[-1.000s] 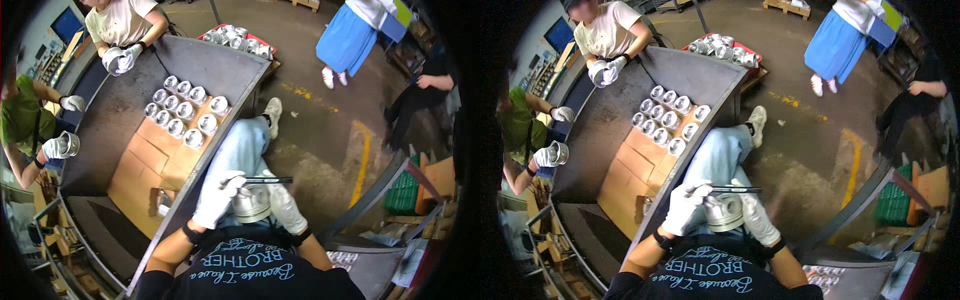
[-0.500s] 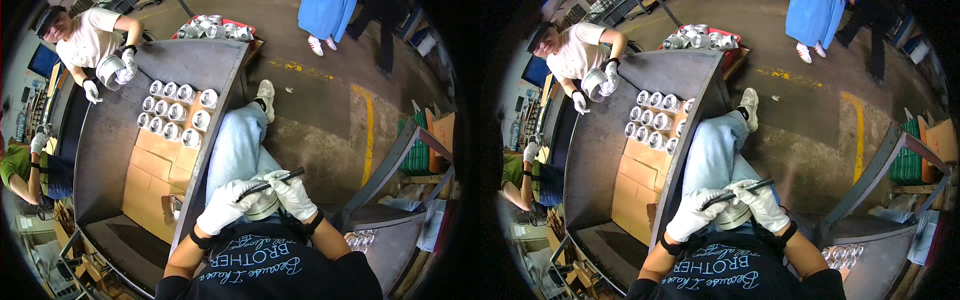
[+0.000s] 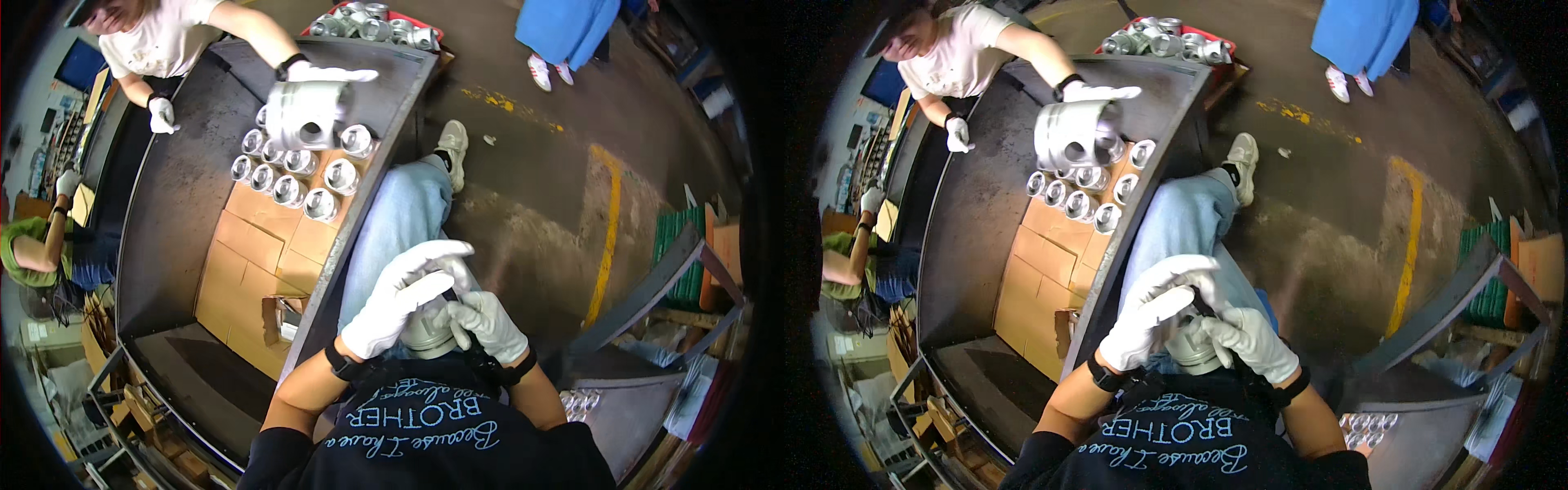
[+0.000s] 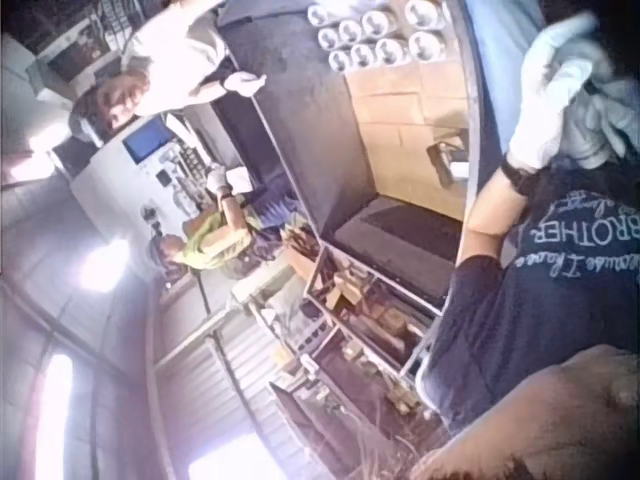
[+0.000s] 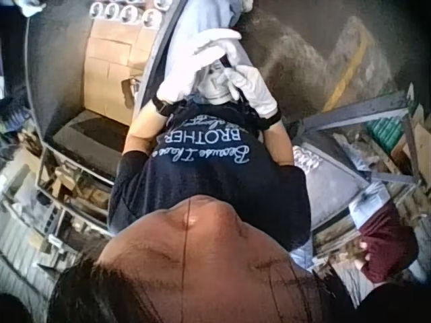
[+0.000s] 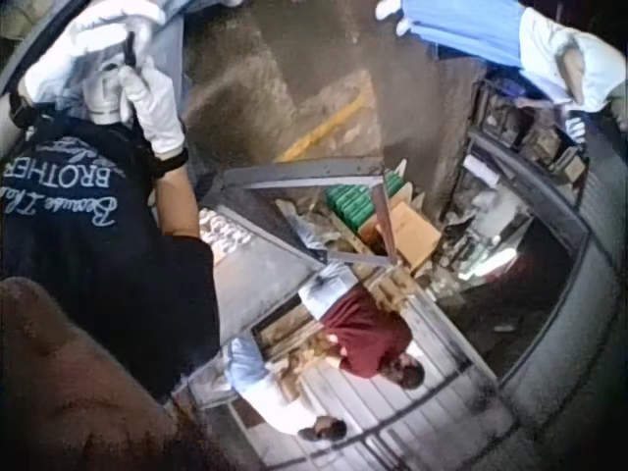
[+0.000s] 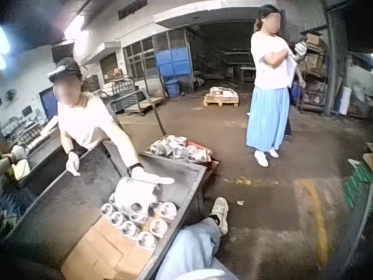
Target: Inspecting and marking metal engine pistons in a fabrication facility.
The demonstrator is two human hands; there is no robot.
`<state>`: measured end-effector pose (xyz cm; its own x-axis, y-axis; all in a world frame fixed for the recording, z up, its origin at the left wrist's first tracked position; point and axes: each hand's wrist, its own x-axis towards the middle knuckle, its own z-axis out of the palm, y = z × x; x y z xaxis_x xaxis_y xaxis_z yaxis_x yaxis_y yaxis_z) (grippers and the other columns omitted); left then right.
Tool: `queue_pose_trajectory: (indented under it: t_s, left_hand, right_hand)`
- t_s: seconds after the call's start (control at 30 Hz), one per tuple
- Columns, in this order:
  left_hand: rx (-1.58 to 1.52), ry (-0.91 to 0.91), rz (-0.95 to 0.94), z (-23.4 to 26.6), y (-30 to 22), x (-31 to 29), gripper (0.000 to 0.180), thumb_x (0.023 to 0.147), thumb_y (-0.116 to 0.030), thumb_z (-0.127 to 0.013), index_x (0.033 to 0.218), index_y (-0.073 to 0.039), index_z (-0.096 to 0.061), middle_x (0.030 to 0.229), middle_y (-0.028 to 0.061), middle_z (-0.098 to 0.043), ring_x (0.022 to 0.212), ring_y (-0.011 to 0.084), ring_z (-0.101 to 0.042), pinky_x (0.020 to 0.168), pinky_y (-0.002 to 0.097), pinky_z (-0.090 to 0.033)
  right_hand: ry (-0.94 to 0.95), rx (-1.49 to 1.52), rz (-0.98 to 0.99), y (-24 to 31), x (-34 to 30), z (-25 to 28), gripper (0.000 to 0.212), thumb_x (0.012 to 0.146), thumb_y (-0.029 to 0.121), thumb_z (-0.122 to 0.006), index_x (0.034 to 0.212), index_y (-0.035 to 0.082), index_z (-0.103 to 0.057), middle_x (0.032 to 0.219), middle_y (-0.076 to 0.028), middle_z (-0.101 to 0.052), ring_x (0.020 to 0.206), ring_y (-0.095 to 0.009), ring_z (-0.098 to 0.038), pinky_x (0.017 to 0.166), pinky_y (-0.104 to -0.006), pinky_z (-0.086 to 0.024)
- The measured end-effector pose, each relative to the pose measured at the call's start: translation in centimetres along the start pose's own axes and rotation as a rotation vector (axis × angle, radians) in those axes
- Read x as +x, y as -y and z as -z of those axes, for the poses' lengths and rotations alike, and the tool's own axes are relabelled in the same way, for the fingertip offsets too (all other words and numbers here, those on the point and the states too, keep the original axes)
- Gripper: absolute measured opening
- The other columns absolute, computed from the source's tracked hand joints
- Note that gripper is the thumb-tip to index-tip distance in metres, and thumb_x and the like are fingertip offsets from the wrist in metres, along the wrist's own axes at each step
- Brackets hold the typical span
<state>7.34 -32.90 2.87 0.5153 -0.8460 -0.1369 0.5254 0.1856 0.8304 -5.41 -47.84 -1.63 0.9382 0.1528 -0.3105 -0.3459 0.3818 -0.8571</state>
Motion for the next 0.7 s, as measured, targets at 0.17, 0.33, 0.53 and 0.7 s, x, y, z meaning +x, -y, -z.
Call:
queue_pose_trajectory:
  t_s: [0.17,0.33,0.53,0.7]
  left_hand:
    - [-0.341,-0.11,-0.067,0.1,0.5,1.4,0.031,0.095,-0.028,-0.059,0.092,0.002,-0.064,0.068,0.0034,-0.048,0.068,0.0176,-0.046,0.065,0.03,-0.039]
    - [-0.541,-0.109,-0.076,1.0,1.3,1.8,0.047,0.098,-0.036,-0.053,0.062,-0.006,-0.048,0.057,0.0043,-0.04,0.056,0.0186,-0.039,0.051,0.0307,-0.032]
    - [-0.604,-0.128,-0.138,0.6,1.2,2.0,0.049,0.098,-0.036,-0.052,0.059,-0.007,-0.044,0.054,0.0052,-0.038,0.048,0.0182,-0.037,0.045,0.0308,-0.028]
    - [-0.55,-0.196,-0.26,1.3,-1.7,1.4,0.052,0.099,-0.041,-0.048,0.058,-0.01,-0.04,0.054,0.0054,-0.039,0.042,0.0184,-0.036,0.04,0.0305,-0.029]
  right_hand:
    - [-0.087,-0.127,-0.018,0.4,0.3,-1.1,0.051,0.098,0.046,-0.059,0.09,-0.003,-0.068,0.056,0.0,-0.057,0.047,-0.006,-0.049,0.05,-0.0209,-0.039]
    - [-0.106,-0.194,0.044,0.3,0.4,-1.5,0.045,0.099,0.042,-0.059,0.087,-0.001,-0.065,0.053,0.001,-0.054,0.046,-0.005,-0.047,0.046,-0.0208,-0.036]
    - [-0.08,-0.171,0.005,-0.1,0.5,-0.9,0.04,0.098,0.038,-0.063,0.087,0.0,-0.064,0.066,-0.001,-0.061,0.046,-0.004,-0.046,0.044,-0.0198,-0.033]
    - [-0.086,-0.11,-0.066,-0.7,-0.1,-0.1,0.038,0.098,0.032,-0.064,0.081,-0.001,-0.062,0.064,-0.003,-0.06,0.044,-0.005,-0.046,0.042,-0.0216,-0.034]
